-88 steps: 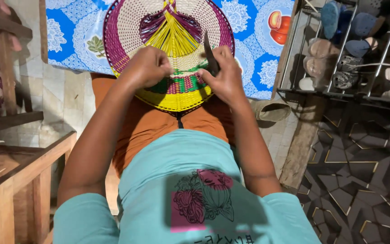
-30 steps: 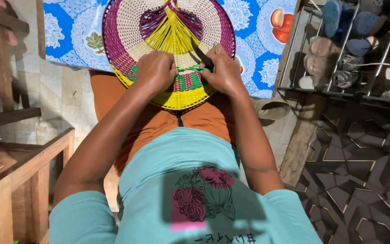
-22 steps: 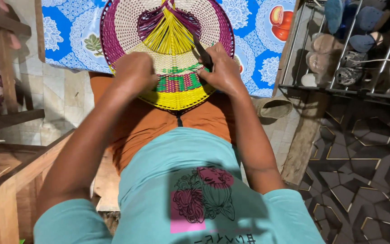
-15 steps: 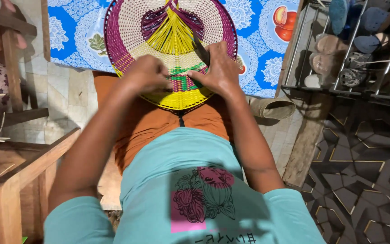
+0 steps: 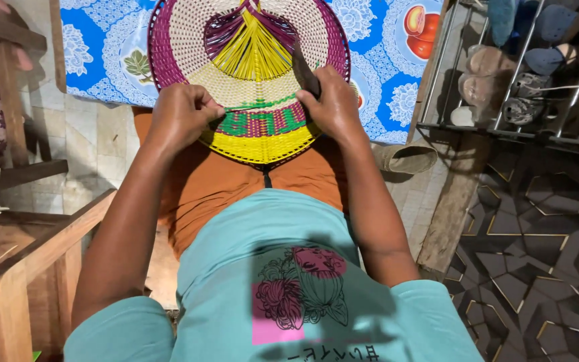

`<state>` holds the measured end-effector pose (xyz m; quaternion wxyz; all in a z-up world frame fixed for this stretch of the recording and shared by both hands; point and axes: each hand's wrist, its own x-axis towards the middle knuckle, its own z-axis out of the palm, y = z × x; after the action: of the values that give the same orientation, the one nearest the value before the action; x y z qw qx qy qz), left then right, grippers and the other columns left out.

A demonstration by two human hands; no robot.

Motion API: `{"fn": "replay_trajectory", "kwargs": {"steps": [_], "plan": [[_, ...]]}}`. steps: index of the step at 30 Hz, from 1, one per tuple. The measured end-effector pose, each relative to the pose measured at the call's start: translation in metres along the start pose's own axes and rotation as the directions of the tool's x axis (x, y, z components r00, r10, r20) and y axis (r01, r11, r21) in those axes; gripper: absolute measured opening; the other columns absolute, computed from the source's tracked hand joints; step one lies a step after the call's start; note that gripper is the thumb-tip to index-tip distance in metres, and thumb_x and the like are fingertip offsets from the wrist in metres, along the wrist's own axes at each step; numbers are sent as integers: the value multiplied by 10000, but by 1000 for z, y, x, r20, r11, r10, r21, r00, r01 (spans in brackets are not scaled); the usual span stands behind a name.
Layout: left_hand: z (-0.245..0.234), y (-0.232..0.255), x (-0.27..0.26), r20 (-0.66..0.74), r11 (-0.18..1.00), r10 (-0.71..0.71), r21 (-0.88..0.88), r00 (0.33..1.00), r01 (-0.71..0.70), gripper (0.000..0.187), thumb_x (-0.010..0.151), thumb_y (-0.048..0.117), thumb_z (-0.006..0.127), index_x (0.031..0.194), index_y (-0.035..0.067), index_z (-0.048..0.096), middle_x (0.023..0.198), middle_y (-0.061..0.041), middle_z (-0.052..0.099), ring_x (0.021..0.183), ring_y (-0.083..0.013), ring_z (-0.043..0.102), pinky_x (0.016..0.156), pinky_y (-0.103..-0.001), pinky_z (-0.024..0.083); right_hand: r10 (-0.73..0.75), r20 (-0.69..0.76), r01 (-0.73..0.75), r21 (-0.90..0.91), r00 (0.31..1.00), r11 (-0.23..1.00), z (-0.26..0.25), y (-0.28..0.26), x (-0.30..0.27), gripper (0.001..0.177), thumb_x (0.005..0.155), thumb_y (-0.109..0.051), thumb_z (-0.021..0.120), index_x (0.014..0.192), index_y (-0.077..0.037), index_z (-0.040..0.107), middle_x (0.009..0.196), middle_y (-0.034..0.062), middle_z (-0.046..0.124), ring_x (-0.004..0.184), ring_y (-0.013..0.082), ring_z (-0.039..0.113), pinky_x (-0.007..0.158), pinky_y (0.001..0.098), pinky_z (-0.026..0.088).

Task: Weaving a colorful hand fan using thin strands of material and a small metal tool to thread them through the frame.

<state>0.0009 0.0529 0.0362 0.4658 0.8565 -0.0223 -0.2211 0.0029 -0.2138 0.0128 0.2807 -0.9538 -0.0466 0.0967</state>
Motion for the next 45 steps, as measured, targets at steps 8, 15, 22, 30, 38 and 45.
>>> {"fn": "replay_trajectory", "kwargs": {"steps": [8, 15, 22, 30, 38, 45], "plan": [[-13, -16, -1, -62, 955, -104, 272, 993, 117, 64, 764, 217, 678, 747, 158, 659, 654, -64, 619, 709, -326, 617, 634, -403, 459, -116, -82, 124, 102, 990, 987, -1, 15, 0, 217, 800, -201, 661, 822, -22, 539, 741, 175, 520, 731, 431, 548, 631, 468, 429], [-26, -33, -7, -184, 944, -5, 323, 983, 66, 77, 759, 188, 717, 736, 142, 659, 699, -76, 615, 722, -332, 612, 645, -393, 457, -130, -89, 138, 91, 988, 986, -2, 15, -1, 227, 819, -209, 639, 826, -10, 531, 746, 192, 520, 748, 440, 536, 625, 482, 417], [-29, -41, -4, -261, 977, 141, 192, 955, -92, 113, 733, 32, 766, 708, 30, 656, 639, -162, 554, 602, -327, 567, 593, -344, 444, -126, -77, 133, 98, 989, 986, -2, 12, -1, 226, 822, -216, 636, 827, -22, 521, 746, 175, 505, 740, 429, 532, 633, 475, 412], [-25, -69, 11, -249, 984, 118, 159, 961, -79, 149, 720, 83, 756, 655, 46, 627, 556, -138, 532, 512, -265, 535, 488, -305, 404, -114, -81, 121, 89, 990, 989, -4, 9, -2, 212, 825, -217, 634, 823, -38, 518, 745, 163, 498, 743, 422, 533, 636, 465, 417], [-23, -78, 16, -253, 988, 90, 148, 963, -54, 146, 708, 71, 729, 624, 64, 609, 522, -106, 523, 477, -220, 522, 463, -278, 388, -99, -75, 106, 100, 992, 989, -4, 9, -3, 212, 819, -210, 639, 841, -35, 522, 759, 171, 503, 755, 430, 534, 641, 477, 416], [-24, -67, 13, -264, 989, 90, 139, 960, -54, 123, 703, 6, 655, 599, 50, 605, 499, -120, 510, 433, -245, 502, 439, -293, 385, -94, -73, 101, 106, 993, 989, -5, 7, -3, 201, 824, -204, 633, 849, -36, 527, 758, 167, 500, 753, 427, 537, 641, 470, 420]]}}
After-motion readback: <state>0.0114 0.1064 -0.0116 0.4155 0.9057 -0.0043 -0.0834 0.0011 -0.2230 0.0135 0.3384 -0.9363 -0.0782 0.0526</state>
